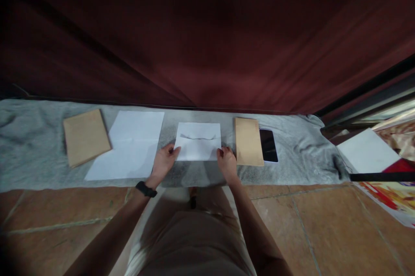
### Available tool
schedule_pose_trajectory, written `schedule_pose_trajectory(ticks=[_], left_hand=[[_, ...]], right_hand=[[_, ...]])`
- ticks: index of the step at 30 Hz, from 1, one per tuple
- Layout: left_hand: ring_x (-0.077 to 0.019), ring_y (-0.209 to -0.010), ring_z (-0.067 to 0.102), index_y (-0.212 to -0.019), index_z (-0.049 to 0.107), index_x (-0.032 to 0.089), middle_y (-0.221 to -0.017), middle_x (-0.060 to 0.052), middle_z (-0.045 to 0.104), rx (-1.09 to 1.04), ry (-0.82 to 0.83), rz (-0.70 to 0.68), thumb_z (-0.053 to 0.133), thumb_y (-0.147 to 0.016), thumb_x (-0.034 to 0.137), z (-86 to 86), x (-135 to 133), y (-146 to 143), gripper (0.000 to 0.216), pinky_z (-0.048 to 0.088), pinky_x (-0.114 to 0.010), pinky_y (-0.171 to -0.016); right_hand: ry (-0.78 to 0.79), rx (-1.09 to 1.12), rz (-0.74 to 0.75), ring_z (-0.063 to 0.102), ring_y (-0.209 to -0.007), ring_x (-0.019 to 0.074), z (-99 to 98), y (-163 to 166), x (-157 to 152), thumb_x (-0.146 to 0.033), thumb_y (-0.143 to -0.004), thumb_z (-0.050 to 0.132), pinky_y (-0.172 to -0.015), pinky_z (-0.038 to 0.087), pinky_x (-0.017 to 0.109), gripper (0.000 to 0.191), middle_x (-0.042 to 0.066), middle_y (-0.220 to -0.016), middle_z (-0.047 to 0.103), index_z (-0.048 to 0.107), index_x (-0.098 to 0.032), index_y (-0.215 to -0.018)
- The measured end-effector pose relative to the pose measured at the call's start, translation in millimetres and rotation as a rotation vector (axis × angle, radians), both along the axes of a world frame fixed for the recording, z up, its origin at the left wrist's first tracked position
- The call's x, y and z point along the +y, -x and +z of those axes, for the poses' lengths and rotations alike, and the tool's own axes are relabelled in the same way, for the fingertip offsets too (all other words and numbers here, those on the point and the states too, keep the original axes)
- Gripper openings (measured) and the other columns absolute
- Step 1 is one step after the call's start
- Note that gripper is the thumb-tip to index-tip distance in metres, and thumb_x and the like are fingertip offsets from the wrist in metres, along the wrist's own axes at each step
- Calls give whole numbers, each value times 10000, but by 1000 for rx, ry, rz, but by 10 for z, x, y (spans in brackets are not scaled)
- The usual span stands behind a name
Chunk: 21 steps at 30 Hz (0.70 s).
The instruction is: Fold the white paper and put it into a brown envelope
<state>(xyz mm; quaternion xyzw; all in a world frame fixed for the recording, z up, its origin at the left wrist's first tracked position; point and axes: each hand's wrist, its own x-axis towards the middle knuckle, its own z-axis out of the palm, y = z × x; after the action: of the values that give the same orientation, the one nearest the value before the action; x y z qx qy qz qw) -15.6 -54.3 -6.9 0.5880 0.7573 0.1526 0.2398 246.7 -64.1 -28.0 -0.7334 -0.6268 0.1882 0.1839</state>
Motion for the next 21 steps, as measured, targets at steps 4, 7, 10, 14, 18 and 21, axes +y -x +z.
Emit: schedule_pose_trajectory(ticks=[4, 7, 10, 14, 18, 21], left_hand=[[-255, -888, 726, -1099, 718, 214, -948, -101, 774, 180, 69, -19, 482, -1003, 398, 120, 52, -83, 315, 481, -311, -729], [-262, -933, 735, -1178, 702, 213, -999, -116, 781, 232, 98, -30, 459, -1014, 387, 167, 80, -123, 341, 504, -320, -768], [-266, -953, 741, -1205, 694, 206, -1017, -127, 784, 272, 111, -23, 445, -1019, 394, 178, 105, -145, 363, 514, -324, -788], [-280, -974, 746, -1186, 702, 198, -1033, -134, 786, 304, 96, -31, 426, -1023, 393, 181, 153, -159, 374, 515, -332, -795], [-285, -970, 749, -1150, 711, 198, -1026, -133, 786, 307, 92, -34, 428, -1020, 393, 192, 209, -164, 368, 515, -334, -788], [-277, -952, 750, -1133, 716, 196, -1013, -136, 786, 316, 88, -27, 434, -1017, 398, 184, 242, -165, 366, 515, -330, -789]], right_hand=[[108, -129, -3, 720, -923, 209, 72, 34, 97, -305, -1023, 466, -822, 477, 250, 307, 109, -1036, 773, 744, -177, -992], [150, -161, -4, 731, -927, 209, 105, 37, 148, -319, -1029, 479, -802, 477, 242, 313, 104, -1024, 787, 757, -181, -985], [171, -187, -8, 740, -930, 209, 117, 34, 183, -351, -1036, 482, -796, 486, 242, 326, 91, -1007, 795, 765, -195, -998], [193, -231, -19, 752, -948, 219, 125, 36, 235, -377, -1046, 473, -788, 499, 245, 350, 99, -1009, 800, 771, -195, -1021], [223, -263, -26, 762, -955, 226, 138, 37, 289, -424, -1050, 480, -786, 513, 253, 372, 109, -1013, 802, 775, -201, -1018], [224, -270, -43, 768, -939, 232, 147, 46, 310, -450, -1048, 487, -779, 525, 261, 383, 118, -988, 802, 775, -200, -1013]])
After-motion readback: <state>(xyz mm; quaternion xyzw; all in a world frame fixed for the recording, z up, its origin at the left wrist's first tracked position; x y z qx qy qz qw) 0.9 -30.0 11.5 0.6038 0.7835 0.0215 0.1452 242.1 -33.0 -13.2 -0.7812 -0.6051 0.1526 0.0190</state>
